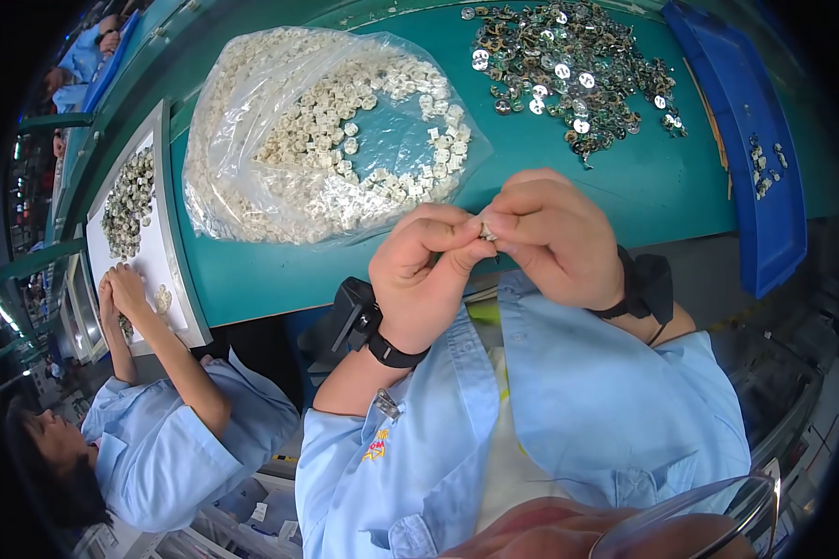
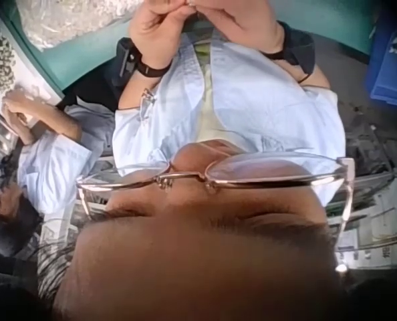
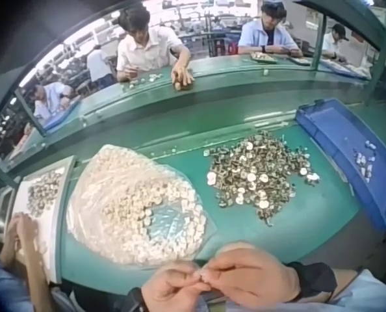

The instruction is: Manually sort small metal and plastic electronic components at a workbench.

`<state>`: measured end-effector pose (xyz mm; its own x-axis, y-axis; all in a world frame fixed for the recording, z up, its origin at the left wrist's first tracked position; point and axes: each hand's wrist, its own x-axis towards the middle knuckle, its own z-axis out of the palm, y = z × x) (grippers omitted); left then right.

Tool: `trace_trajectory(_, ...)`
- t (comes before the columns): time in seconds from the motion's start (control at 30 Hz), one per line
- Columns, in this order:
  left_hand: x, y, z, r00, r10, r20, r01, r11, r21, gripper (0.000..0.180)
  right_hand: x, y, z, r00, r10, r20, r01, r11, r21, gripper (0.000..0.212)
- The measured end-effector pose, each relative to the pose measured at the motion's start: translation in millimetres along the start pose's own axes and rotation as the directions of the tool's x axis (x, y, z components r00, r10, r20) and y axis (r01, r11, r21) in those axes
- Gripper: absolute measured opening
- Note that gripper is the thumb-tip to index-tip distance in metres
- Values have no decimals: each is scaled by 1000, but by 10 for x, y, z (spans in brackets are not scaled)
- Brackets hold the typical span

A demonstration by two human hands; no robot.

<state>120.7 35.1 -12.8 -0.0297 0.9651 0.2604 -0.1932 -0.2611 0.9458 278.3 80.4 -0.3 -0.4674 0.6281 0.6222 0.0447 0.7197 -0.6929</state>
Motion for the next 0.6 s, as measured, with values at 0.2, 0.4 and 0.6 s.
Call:
trace_trajectory(0.2, -16, 18, -73, 994, 94, 49, -102, 977, 185, 12, 10, -38, -3, 995, -58, 86, 63, 996, -57, 23)
trace_trajectory(0.4, 19, 146, 31, 971, -234, -39, 224, 960, -169, 8, 69, 19, -122, 986, 80, 146, -100, 986, 134, 26)
trace_trajectory(0.6, 37, 94, -46, 860, -457, 228, 490, 612, -621, 7, 95, -34, -2, 998, 41, 50, -40, 999, -30, 26)
